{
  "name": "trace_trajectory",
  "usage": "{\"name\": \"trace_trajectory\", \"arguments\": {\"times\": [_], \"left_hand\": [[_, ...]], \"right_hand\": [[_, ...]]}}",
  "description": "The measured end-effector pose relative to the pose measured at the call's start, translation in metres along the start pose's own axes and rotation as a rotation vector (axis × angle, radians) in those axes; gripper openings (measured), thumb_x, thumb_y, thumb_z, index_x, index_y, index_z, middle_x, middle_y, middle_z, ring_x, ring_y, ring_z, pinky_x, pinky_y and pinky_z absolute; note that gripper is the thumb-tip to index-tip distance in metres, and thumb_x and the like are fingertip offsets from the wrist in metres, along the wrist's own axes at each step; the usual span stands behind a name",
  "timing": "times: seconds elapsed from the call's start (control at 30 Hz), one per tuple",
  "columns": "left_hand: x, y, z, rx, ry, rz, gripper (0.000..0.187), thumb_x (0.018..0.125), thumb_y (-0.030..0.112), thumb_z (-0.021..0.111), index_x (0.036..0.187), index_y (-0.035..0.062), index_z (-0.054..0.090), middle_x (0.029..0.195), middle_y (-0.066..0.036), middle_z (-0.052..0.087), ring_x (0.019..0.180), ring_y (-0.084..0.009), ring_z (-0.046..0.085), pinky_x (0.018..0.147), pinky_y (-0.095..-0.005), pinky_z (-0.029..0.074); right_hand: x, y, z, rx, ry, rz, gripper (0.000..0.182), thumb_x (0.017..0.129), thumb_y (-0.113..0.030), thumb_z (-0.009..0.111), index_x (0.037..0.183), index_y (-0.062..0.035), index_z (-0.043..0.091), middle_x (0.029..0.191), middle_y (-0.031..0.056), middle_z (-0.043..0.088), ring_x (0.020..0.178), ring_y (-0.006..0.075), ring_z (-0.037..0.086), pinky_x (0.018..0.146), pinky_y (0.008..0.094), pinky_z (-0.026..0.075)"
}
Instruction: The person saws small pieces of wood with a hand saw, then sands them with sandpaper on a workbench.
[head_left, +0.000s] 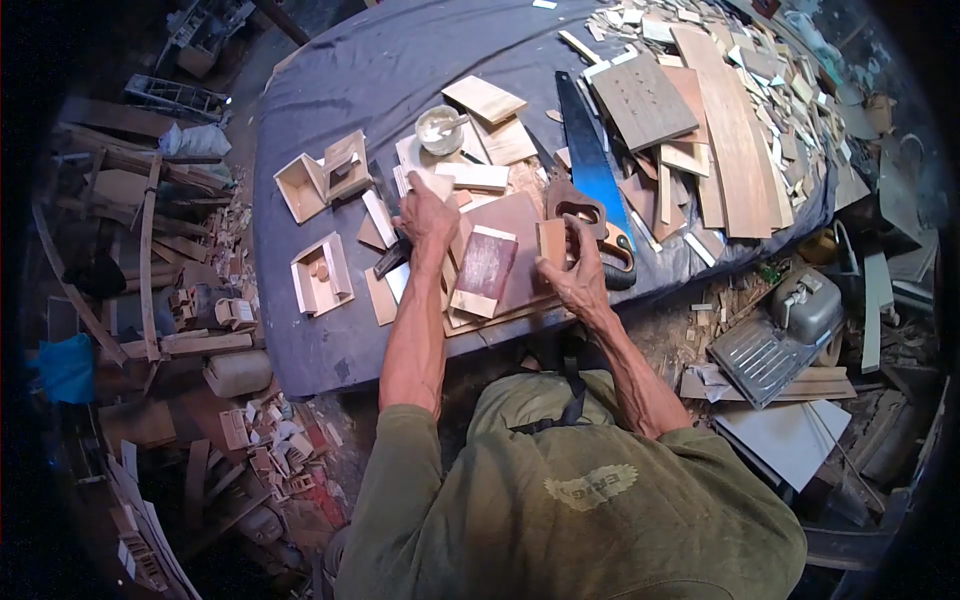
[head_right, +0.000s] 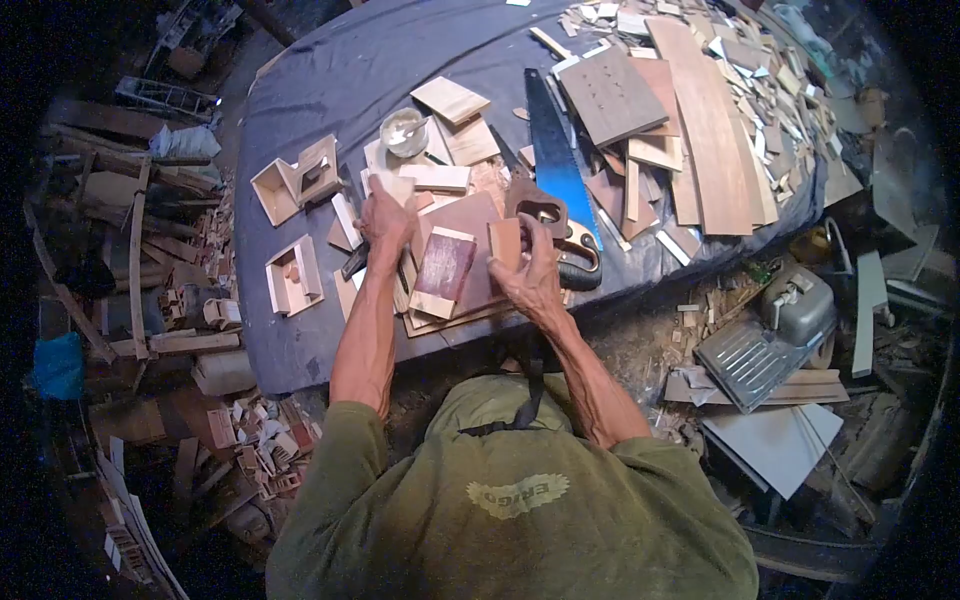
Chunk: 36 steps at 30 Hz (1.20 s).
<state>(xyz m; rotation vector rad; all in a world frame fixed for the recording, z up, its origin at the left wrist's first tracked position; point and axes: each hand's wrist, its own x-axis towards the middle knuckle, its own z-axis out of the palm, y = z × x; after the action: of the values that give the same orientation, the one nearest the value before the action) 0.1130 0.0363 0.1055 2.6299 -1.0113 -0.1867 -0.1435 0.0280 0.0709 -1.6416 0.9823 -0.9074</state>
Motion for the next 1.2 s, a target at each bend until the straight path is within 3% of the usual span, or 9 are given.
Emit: {"name": "trace_trajectory", "arguments": {"times": [0.2, 0.57, 0.67, 0.77, 0.87, 1.0, 1.2], "left_hand": [[0.044, -0.047, -0.015, -0.161, 0.064, -0.191, 0.092, 0.079, 0.035, 0.078, 0.142, -0.0075, 0.026, 0.121, -0.035, 0.063, 0.113, -0.0468, 0.064, 0.101, -0.0452, 0.05], [0.042, -0.022, -0.007, -0.194, -0.016, -0.208, 0.092, 0.08, 0.038, 0.079, 0.144, -0.0058, 0.031, 0.128, -0.034, 0.06, 0.122, -0.0471, 0.058, 0.105, -0.0492, 0.045], [0.04, -0.021, -0.005, -0.191, -0.02, -0.169, 0.088, 0.08, 0.033, 0.08, 0.142, -0.0061, 0.032, 0.127, -0.034, 0.06, 0.121, -0.0476, 0.058, 0.105, -0.05, 0.045], [0.035, -0.014, -0.002, -0.14, -0.06, -0.126, 0.079, 0.08, 0.026, 0.078, 0.139, -0.0061, 0.035, 0.127, -0.033, 0.059, 0.119, -0.0468, 0.058, 0.104, -0.051, 0.045], [0.027, -0.014, -0.002, -0.026, -0.05, -0.051, 0.065, 0.08, 0.017, 0.072, 0.134, -0.0056, 0.043, 0.127, -0.028, 0.06, 0.121, -0.0442, 0.055, 0.104, -0.0516, 0.045], [0.029, -0.024, 0.008, -0.019, -0.005, -0.088, 0.066, 0.08, 0.023, 0.074, 0.133, -0.0046, 0.046, 0.13, -0.027, 0.057, 0.125, -0.0446, 0.051, 0.105, -0.0563, 0.041], [0.034, -0.025, 0.012, 0.042, -0.042, -0.105, 0.077, 0.078, 0.022, 0.077, 0.139, -0.0042, 0.038, 0.134, -0.028, 0.054, 0.131, -0.0443, 0.047, 0.108, -0.0583, 0.037]], "right_hand": [[-0.012, 0.006, -0.005, -0.041, -0.022, 0.079, 0.075, 0.078, -0.018, 0.079, 0.142, -0.0013, 0.046, 0.132, 0.0159, 0.053, 0.12, 0.0277, 0.056, 0.101, 0.0383, 0.047], [-0.008, 0.005, -0.001, -0.064, -0.03, 0.029, 0.073, 0.078, -0.019, 0.079, 0.141, -0.0011, 0.047, 0.13, 0.0183, 0.056, 0.122, 0.0294, 0.056, 0.106, 0.0397, 0.043], [-0.006, 0.006, 0.004, -0.056, 0.006, 0.009, 0.07, 0.078, -0.021, 0.077, 0.136, 0.0035, 0.048, 0.12, 0.0211, 0.061, 0.108, 0.0326, 0.062, 0.097, 0.041, 0.05], [-0.001, 0.011, 0.009, 0.157, -0.046, 0.257, 0.062, 0.081, -0.017, 0.074, 0.133, 0.0057, 0.05, 0.115, 0.0192, 0.065, 0.102, 0.0261, 0.064, 0.091, 0.0375, 0.052], [0.003, 0.015, 0.012, 0.152, -0.025, 0.267, 0.054, 0.085, -0.011, 0.072, 0.131, 0.0048, 0.05, 0.112, 0.0126, 0.067, 0.099, 0.0168, 0.065, 0.087, 0.0295, 0.053], [0.005, 0.02, 0.015, 0.32, -0.007, 0.344, 0.047, 0.088, -0.008, 0.069, 0.13, 0.0056, 0.051, 0.11, 0.0115, 0.067, 0.098, 0.0162, 0.066, 0.087, 0.028, 0.053], [0.006, 0.018, 0.019, 0.413, 0.008, 0.373, 0.047, 0.087, -0.007, 0.07, 0.129, 0.0058, 0.053, 0.112, 0.0112, 0.067, 0.101, 0.0166, 0.066, 0.089, 0.0275, 0.054]]}}
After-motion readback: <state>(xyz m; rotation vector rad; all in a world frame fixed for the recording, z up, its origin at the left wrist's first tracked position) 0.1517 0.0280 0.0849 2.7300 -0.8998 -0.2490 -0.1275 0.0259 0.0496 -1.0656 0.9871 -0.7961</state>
